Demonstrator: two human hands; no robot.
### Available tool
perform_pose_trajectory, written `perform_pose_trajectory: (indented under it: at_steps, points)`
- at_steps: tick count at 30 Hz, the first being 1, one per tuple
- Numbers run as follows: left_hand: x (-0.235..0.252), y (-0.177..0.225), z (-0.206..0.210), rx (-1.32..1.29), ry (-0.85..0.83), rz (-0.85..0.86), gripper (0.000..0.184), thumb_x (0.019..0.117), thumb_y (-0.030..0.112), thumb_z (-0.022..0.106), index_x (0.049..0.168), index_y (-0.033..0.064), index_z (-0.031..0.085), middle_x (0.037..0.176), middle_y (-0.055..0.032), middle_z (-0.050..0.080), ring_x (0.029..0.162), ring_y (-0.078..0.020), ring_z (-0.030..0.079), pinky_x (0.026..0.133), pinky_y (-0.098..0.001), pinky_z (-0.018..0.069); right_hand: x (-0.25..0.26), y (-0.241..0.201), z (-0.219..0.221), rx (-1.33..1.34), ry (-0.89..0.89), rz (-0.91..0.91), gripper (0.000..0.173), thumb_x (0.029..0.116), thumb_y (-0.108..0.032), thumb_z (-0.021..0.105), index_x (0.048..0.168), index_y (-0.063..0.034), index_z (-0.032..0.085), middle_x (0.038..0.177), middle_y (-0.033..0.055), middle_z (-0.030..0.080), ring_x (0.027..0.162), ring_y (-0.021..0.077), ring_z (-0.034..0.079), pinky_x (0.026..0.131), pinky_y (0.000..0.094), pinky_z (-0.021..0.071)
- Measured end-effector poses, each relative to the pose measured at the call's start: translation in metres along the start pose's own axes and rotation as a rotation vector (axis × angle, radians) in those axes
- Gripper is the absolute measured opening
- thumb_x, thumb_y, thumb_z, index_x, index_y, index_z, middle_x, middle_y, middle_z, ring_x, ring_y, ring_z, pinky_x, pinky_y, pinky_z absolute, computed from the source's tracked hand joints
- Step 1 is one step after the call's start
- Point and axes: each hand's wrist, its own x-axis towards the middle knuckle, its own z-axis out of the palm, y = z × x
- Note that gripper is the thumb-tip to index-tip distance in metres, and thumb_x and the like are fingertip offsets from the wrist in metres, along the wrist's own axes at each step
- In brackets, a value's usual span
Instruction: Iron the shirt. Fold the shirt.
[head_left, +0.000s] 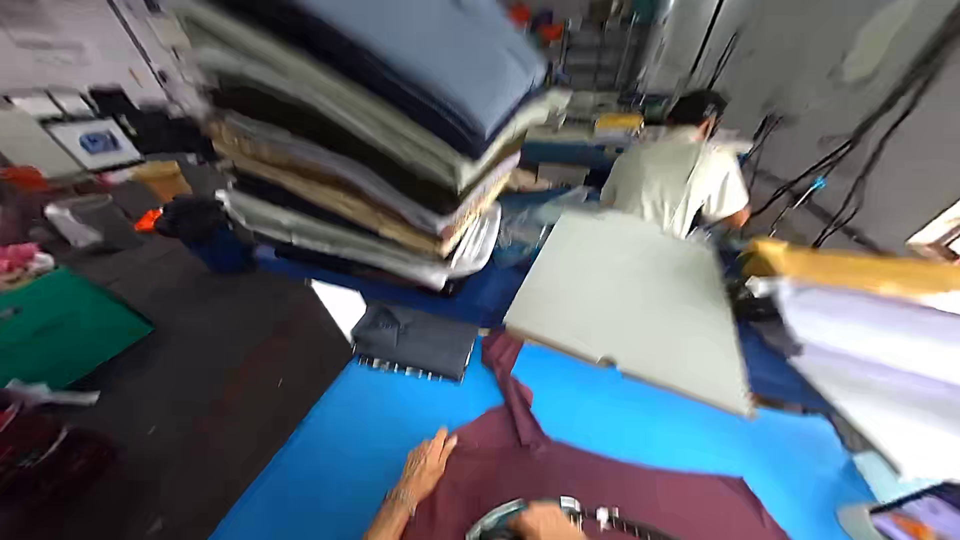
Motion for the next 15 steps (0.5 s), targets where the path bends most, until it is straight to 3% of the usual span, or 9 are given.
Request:
perform_pose_trajectory:
  at_steps: [1, 4, 8, 11, 15]
  points:
    - [-0.002, -0.001, -0.001, 0.009, -0.022, 0.005, 0.059, 0.111, 0.049, 0.028, 0.136, 0.005, 0.058, 0.109, -0.0216, 0.071, 0.107, -0.0387, 0.07, 0.094, -0.0583, 0.0545, 0.002, -0.009, 0.009, -0.012, -0.031, -0.027, 0.075, 0.0968, -0.075, 0.039, 0.093, -0.0075, 0.07, 0.083, 0.0175, 0.07, 0.087, 0.0379, 0.07, 0.078, 0.0637, 0.0539]
    - [-0.007, -0.007, 0.0, -0.037, 0.013, 0.031, 0.047, 0.1124, 0.041, 0.034, 0.118, 0.0046, 0.063, 0.091, -0.0206, 0.07, 0.091, -0.0396, 0.071, 0.08, -0.06, 0.0565, 0.019, -0.024, 0.007, 0.006, -0.033, -0.009, 0.078, 0.0988, -0.075, 0.031, 0.093, -0.0058, 0.066, 0.081, 0.0174, 0.066, 0.085, 0.0378, 0.069, 0.075, 0.0614, 0.0528]
    - [0.003, -0.018, 0.009, -0.158, 0.051, 0.073, 0.042, 0.1122, 0.034, 0.038, 0.107, 0.0022, 0.064, 0.086, -0.02, 0.068, 0.087, -0.0381, 0.07, 0.079, -0.0602, 0.055, 0.04, 0.001, -0.013, 0.043, 0.178, 0.165, 0.073, 0.0987, -0.074, 0.034, 0.083, -0.0113, 0.067, 0.075, 0.0105, 0.065, 0.078, 0.0311, 0.069, 0.067, 0.0558, 0.0534]
    - [0.005, -0.023, 0.006, -0.187, 0.022, 0.072, 0.043, 0.1119, 0.037, 0.039, 0.105, 0.0033, 0.065, 0.087, -0.0181, 0.067, 0.088, -0.0357, 0.069, 0.08, -0.06, 0.0544, 0.038, 0.032, -0.029, 0.068, 0.264, 0.273, 0.071, 0.0993, -0.074, 0.032, 0.079, -0.0134, 0.064, 0.072, 0.0086, 0.063, 0.075, 0.0299, 0.067, 0.065, 0.0552, 0.052]
    - [0.007, -0.019, 0.004, -0.083, -0.068, 0.031, 0.05, 0.1113, 0.047, 0.033, 0.115, 0.0062, 0.062, 0.091, -0.0175, 0.069, 0.091, -0.0361, 0.07, 0.079, -0.0597, 0.0552, 0.006, 0.078, -0.035, 0.052, 0.294, 0.346, 0.072, 0.0982, -0.076, 0.028, 0.076, -0.0161, 0.062, 0.069, 0.0063, 0.061, 0.072, 0.0273, 0.066, 0.063, 0.0532, 0.0513]
